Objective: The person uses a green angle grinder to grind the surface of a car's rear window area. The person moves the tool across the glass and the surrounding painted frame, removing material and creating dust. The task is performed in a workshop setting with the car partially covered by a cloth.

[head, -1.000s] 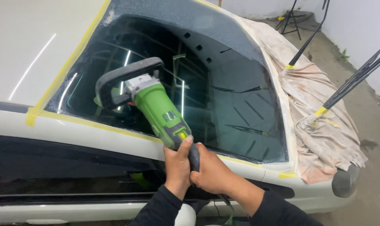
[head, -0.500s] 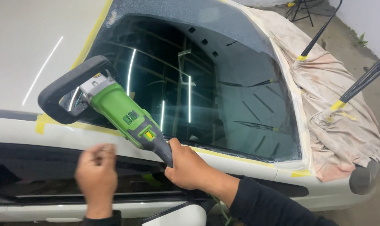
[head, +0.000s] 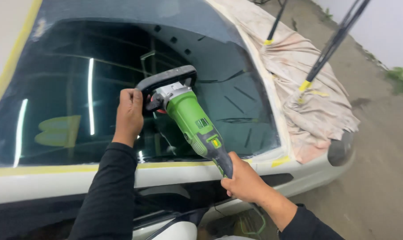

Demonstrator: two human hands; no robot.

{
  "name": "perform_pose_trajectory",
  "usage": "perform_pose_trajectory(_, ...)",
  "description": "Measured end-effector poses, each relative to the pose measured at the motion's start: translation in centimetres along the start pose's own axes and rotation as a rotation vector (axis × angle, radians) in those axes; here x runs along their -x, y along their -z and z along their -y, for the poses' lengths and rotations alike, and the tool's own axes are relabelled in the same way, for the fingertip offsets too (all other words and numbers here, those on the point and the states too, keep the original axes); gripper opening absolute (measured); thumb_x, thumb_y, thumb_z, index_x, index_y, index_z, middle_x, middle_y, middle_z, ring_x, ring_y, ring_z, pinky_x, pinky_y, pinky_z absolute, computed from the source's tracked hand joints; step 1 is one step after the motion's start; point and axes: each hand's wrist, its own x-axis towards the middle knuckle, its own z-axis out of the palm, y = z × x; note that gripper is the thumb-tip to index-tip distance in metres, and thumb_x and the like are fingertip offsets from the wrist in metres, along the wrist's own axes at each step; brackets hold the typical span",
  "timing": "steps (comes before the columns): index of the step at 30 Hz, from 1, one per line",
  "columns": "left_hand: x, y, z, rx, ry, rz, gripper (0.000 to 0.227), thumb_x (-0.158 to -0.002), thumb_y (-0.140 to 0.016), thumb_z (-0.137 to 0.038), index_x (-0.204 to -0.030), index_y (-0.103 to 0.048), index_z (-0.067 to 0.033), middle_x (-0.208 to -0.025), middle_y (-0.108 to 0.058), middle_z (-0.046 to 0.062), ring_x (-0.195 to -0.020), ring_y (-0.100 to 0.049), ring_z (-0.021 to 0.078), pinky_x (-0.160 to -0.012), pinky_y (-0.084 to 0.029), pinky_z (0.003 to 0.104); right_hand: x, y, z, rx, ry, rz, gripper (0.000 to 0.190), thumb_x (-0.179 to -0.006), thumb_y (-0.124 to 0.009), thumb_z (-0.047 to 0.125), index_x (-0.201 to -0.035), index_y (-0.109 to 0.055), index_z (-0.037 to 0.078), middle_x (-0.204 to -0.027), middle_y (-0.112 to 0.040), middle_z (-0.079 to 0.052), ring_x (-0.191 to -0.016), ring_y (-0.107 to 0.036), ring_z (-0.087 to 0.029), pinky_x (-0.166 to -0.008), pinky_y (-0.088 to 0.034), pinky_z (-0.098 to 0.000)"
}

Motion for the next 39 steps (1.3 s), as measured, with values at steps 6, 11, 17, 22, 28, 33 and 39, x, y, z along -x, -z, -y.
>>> perform_pose_trajectory(6, 0.4, -14.8, -0.8, 0.188, -0.018, 0.272, 0.041, -0.107, -0.043, -0.039, -0.117, -0.063, -0.0044, -0.102, -0.068, 0.005, -0.087, -0.059, 0.0166, -0.081, -0.048, 0.029, 0.9, 4.8, -10.2, -0.120, -0.018, -0.199, 0.045, -0.072, -0.059, -0.004, -0.116, -0.056, 0.006, -0.069, -0.063, -0.011, -0.042, -0.062, -0.022, -0.042, -0.049, -0.0337)
perform_pose_trajectory(11, 3.8, -24.0, -3.8, 0.218, 0.031, 0.453, 0.040, -0.103, -0.048, -0.041, -0.110, -0.063, -0.0050, -0.092, -0.068, 0.008, -0.079, -0.061, 0.0203, -0.075, -0.049, 0.032, 3.4, 8.2, -17.8, -0.213, -0.172, -0.341, 0.049, -0.074, -0.065, -0.010, -0.120, -0.060, 0.006, -0.076, -0.066, -0.013, -0.042, -0.062, -0.023, -0.041, -0.048, -0.0342)
perform_pose_trajectory(17, 8.5, -27.7, -7.2, 0.327, 0.109, 0.641, 0.041, -0.100, -0.051, -0.042, -0.106, -0.061, -0.0027, -0.095, -0.069, 0.011, -0.078, -0.067, 0.0218, -0.074, -0.057, 0.033, 6.4, 10.0, -28.0, -0.289, -0.202, -0.429, 0.043, -0.072, -0.065, -0.015, -0.112, -0.062, 0.000, -0.074, -0.067, -0.019, -0.044, -0.064, -0.029, -0.043, -0.049, -0.0384)
perform_pose_trajectory(22, 10.5, -24.3, -8.2, 0.369, 0.119, 0.639, 0.040, -0.101, -0.051, -0.039, -0.111, -0.060, -0.0006, -0.103, -0.069, 0.013, -0.085, -0.069, 0.0215, -0.077, -0.061, 0.032, 7.5, 9.4, -29.0, -0.150, -0.310, -0.430, 0.041, -0.075, -0.068, -0.009, -0.113, -0.063, 0.005, -0.073, -0.071, -0.017, -0.046, -0.069, -0.029, -0.050, -0.053, -0.0387)
perform_pose_trajectory(28, 10.0, -16.6, -6.9, 0.317, -0.036, 0.414, 0.035, -0.102, -0.050, -0.036, -0.102, -0.060, -0.0028, -0.104, -0.070, 0.015, -0.095, -0.067, 0.0280, -0.093, -0.050, 0.037, 5.3, 7.8, -25.3, -0.173, -0.107, -0.283, 0.042, -0.071, -0.071, -0.012, -0.110, -0.064, 0.004, -0.069, -0.072, -0.016, -0.044, -0.067, -0.027, -0.045, -0.053, -0.0372)
perform_pose_trajectory(33, 9.2, -8.8, -6.0, 0.216, 0.024, 0.223, 0.044, -0.101, -0.047, -0.047, -0.102, -0.060, -0.0043, -0.088, -0.065, 0.007, -0.074, -0.057, 0.0195, -0.072, -0.048, 0.032, 3.4, 5.7, -16.6, 0.081, -0.111, -0.188, 0.041, -0.073, -0.074, -0.001, -0.112, -0.066, 0.011, -0.065, -0.074, -0.010, -0.045, -0.070, -0.021, -0.050, -0.055, -0.0323)
perform_pose_trajectory(39, 9.0, 1.6, -4.8, 0.110, 0.087, 0.031, 0.063, -0.098, -0.035, -0.063, -0.105, -0.060, -0.0054, -0.081, -0.062, 0.003, -0.072, -0.055, 0.0159, -0.068, -0.044, 0.029, 1.0, 2.1, -7.5, 0.167, 0.096, -0.017, 0.042, -0.071, -0.068, 0.000, -0.110, -0.063, 0.011, -0.063, -0.069, -0.008, -0.045, -0.062, -0.019, -0.051, -0.053, -0.0314)
